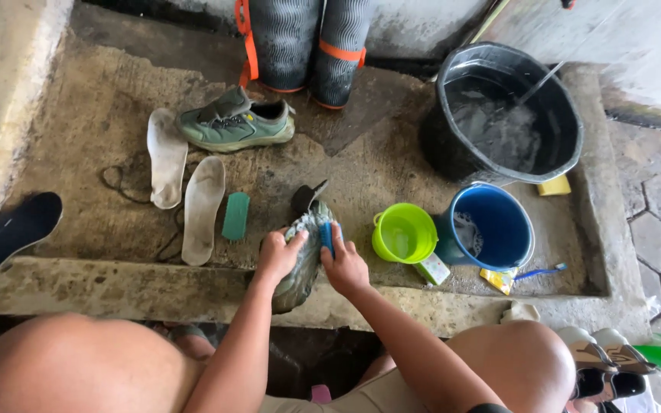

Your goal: Scrubbing the upper part of a green sneaker with a brush and soapy water in a washing area.

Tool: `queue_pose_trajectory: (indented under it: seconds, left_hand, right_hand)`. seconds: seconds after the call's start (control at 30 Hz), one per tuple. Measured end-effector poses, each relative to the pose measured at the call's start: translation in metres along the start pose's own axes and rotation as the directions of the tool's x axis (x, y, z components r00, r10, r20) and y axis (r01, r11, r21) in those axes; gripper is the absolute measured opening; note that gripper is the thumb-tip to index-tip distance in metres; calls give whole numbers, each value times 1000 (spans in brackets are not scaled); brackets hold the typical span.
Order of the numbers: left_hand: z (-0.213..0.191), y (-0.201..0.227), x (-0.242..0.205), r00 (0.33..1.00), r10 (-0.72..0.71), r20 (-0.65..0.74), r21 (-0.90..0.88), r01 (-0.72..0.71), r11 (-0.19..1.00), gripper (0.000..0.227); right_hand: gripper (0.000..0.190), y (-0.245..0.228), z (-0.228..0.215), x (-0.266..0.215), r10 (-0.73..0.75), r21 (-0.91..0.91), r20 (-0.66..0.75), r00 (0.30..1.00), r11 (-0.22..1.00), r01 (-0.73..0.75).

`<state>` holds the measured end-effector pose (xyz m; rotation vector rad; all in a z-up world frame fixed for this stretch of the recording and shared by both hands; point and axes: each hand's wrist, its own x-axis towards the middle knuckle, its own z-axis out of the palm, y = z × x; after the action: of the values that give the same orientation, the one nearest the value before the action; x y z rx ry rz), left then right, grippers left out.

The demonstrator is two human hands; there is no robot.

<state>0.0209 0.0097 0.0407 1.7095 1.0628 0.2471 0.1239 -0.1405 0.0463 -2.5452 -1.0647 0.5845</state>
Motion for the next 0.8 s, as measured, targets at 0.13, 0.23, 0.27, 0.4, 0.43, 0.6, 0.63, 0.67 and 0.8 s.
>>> queue_pose_trajectory:
  seconds: [0.13, 0.23, 0.27, 0.4, 0.43, 0.6, 0.63, 0.67, 0.8]
  left_hand:
    - [-11, 24, -8, 985, 79, 151, 25, -84, 996, 41]
    - [-27, 57, -25, 968, 35, 248, 55, -50, 997, 57]
    - [-36, 69, -38, 953, -21, 301, 83, -4, 997, 72]
    - [-28, 26, -25, 966, -114, 233, 4, 117, 993, 84]
    - [-29, 8, -23, 969, -129, 209, -37, 139, 990, 88]
    - [-6, -3, -16, 974, -115, 196, -109, 138, 984, 81]
    - [-4, -2, -17, 978, -95, 188, -95, 115, 989, 81]
    - [-1, 2, -15, 981, -69, 184, -81, 85, 993, 82]
    - [-2, -22, 0, 992, -67, 110, -71, 75, 995, 79]
  right_hand:
    - [74, 12, 1, 22, 212, 121, 129, 969, 966, -228]
    - [74, 31, 16, 38, 264, 194, 151, 953, 937, -291]
    - [75, 34, 31, 39, 280, 224, 177, 944, 922, -316]
    - [71, -36, 4, -27, 51, 283, 210, 976, 953, -110]
    - [65, -17, 17, -20, -106, 81, -58, 993, 991, 110]
    - [66, 5, -11, 42, 250, -161, 200, 947, 962, -220]
    - [71, 1, -8, 37, 265, -88, 222, 938, 964, -252]
    - [76, -2, -9, 35, 282, -15, 237, 930, 958, -286]
    - [73, -53, 0, -40, 143, 156, 278, 950, 969, -191]
